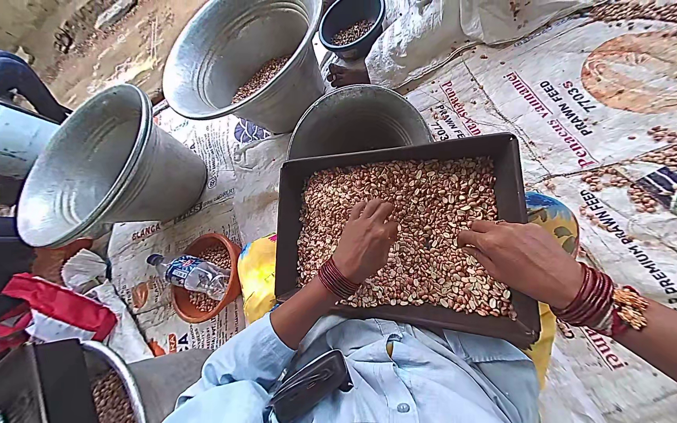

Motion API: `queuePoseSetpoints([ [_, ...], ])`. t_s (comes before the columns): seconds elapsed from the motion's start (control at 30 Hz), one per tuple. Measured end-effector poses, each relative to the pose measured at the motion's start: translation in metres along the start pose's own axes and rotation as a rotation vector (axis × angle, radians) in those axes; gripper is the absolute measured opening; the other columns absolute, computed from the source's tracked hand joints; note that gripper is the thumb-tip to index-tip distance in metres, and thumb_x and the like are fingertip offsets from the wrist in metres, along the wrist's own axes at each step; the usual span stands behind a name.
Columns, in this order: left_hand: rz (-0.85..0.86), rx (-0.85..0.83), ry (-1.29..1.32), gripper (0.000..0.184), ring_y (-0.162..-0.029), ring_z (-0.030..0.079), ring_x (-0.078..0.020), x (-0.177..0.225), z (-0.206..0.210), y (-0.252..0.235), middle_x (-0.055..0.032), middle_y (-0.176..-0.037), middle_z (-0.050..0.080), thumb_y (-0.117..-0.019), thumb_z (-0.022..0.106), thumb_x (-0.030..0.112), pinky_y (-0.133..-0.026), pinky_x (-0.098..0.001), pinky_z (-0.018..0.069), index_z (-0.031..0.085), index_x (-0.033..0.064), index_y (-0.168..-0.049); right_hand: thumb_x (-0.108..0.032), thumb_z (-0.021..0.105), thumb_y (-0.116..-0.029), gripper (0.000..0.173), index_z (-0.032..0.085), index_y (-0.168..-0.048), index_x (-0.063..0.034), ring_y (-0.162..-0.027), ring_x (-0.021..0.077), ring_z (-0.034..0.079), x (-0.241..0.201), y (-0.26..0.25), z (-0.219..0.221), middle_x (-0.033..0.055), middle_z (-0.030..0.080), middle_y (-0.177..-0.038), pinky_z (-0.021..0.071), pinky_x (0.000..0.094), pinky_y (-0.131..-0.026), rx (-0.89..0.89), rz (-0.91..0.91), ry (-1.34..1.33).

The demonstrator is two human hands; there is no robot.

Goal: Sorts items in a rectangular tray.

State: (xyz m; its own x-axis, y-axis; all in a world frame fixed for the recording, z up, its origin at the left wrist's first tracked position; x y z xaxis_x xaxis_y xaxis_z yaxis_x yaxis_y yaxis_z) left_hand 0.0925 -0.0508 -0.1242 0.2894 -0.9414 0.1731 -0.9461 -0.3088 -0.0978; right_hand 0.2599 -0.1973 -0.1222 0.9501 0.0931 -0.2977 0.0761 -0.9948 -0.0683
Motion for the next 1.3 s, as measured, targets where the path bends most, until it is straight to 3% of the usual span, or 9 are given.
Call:
queuePoseSetpoints([
  [0.2, -0.284, 0.445, -0.143, 0.022, -0.119, 0.056, -0.0436, -0.051, -0.082, -0.019, -0.0204, -0.124, 0.061, -0.0916, 0.072, 0.013, -0.093, -0.0569, 0.0464, 0.071, 0.0090, -0.113, -0.010, 0.067, -0.0929, 0.010, 0.075, -0.099, -0.0065, -0.068, 0.0365, 0.069, -0.002, 0.000, 0.000, 0.0163, 0.068, -0.083, 0.0513, 0.0491, -0.049, -0.016, 0.001, 0.006],
  [0.3, -0.278, 0.403, -0.153, 0.009, -0.116, 0.057, -0.0438, -0.058, -0.069, -0.034, -0.0202, -0.118, 0.065, -0.0935, 0.070, 0.011, -0.093, -0.0578, 0.0469, 0.076, 0.0090, -0.100, -0.010, 0.067, -0.0935, 0.009, 0.074, -0.099, -0.0063, -0.069, 0.0371, 0.070, -0.002, -0.001, -0.001, 0.0167, 0.069, -0.085, 0.0518, 0.0498, -0.051, -0.025, -0.002, 0.000],
  [0.53, -0.292, 0.244, -0.101, 0.008, -0.111, 0.060, -0.0427, -0.065, -0.037, -0.047, -0.0209, -0.115, 0.066, -0.0911, 0.073, 0.012, -0.089, -0.0577, 0.0484, 0.076, 0.0060, -0.094, -0.011, 0.065, -0.0949, 0.011, 0.074, -0.098, -0.0068, -0.068, 0.0350, 0.069, 0.001, 0.000, -0.002, 0.0149, 0.069, -0.084, 0.0520, 0.0479, -0.051, -0.013, 0.002, 0.005],
  [0.7, -0.437, 0.455, -0.057, 0.033, -0.104, 0.063, -0.0447, -0.085, -0.085, -0.032, -0.0264, -0.112, 0.065, -0.0968, 0.068, 0.019, -0.090, -0.0571, 0.0506, 0.065, 0.0006, -0.123, -0.007, 0.068, -0.0903, 0.013, 0.074, -0.101, -0.0058, -0.080, 0.0375, 0.069, 0.002, -0.003, -0.001, 0.0183, 0.067, -0.095, 0.0555, 0.0478, -0.059, 0.110, -0.021, 0.063],
  [0.87, -0.338, -0.028, -0.012, 0.030, -0.102, 0.068, -0.0450, -0.042, -0.030, -0.024, -0.0236, -0.109, 0.069, -0.0903, 0.076, 0.015, -0.078, -0.0617, 0.0556, 0.071, 0.0025, -0.118, -0.001, 0.069, -0.0891, 0.021, 0.072, -0.109, -0.0042, -0.093, 0.0415, 0.070, 0.003, -0.003, 0.008, 0.0236, 0.068, -0.109, 0.0569, 0.0495, -0.067, 0.048, 0.009, 0.153],
  [1.03, -0.222, -0.400, 0.206, 0.050, -0.111, 0.065, -0.0422, 0.031, 0.016, -0.014, -0.0248, -0.132, 0.060, -0.0977, 0.068, 0.021, -0.088, -0.0541, 0.0561, 0.056, 0.0045, -0.143, 0.000, 0.066, -0.0921, 0.025, 0.069, -0.117, -0.0024, -0.088, 0.0433, 0.070, -0.003, 0.000, 0.016, 0.0246, 0.067, -0.108, 0.0560, 0.0524, -0.065, -0.126, 0.042, 0.066],
  [1.1, -0.110, -0.303, 0.370, 0.040, -0.099, 0.070, -0.0341, 0.041, 0.010, -0.021, -0.0199, -0.127, 0.065, -0.0988, 0.067, 0.025, -0.084, -0.0507, 0.0572, 0.063, 0.0072, -0.134, 0.003, 0.065, -0.0911, 0.026, 0.069, -0.116, -0.0011, -0.086, 0.0445, 0.070, -0.005, 0.001, 0.015, 0.0263, 0.068, -0.108, 0.0559, 0.0532, -0.065, -0.130, 0.040, 0.053],
  [1.17, -0.036, 0.000, 0.315, 0.021, -0.086, 0.071, -0.0285, 0.036, -0.004, -0.034, -0.0153, -0.109, 0.069, -0.0969, 0.068, 0.017, -0.071, -0.0457, 0.0596, 0.073, 0.0070, -0.114, 0.005, 0.064, -0.0891, 0.026, 0.070, -0.114, 0.0003, -0.085, 0.0448, 0.070, -0.005, 0.001, 0.012, 0.0274, 0.068, -0.107, 0.0558, 0.0534, -0.063, -0.118, 0.031, 0.052],
  [1.3, -0.038, 0.314, 0.096, 0.010, -0.084, 0.068, -0.0290, 0.018, -0.018, -0.067, -0.0126, -0.096, 0.067, -0.0949, 0.068, 0.009, -0.064, -0.0413, 0.0568, 0.077, 0.0091, -0.098, 0.006, 0.065, -0.0881, 0.029, 0.069, -0.116, 0.0001, -0.086, 0.0457, 0.070, -0.005, -0.001, 0.008, 0.0280, 0.067, -0.110, 0.0558, 0.0540, -0.064, -0.147, 0.046, 0.040],
])
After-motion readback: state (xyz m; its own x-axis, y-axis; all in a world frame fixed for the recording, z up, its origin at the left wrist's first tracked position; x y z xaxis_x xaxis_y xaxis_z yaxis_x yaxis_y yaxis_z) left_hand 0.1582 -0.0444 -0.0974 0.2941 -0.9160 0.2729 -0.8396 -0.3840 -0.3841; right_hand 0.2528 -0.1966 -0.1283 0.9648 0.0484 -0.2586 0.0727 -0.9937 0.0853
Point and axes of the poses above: each hand's wrist, its own y-axis away from the middle knuckle, its own z-axis out of the palm, x = y × z, the point moved 5 cm from there along -y, towards the middle knuckle
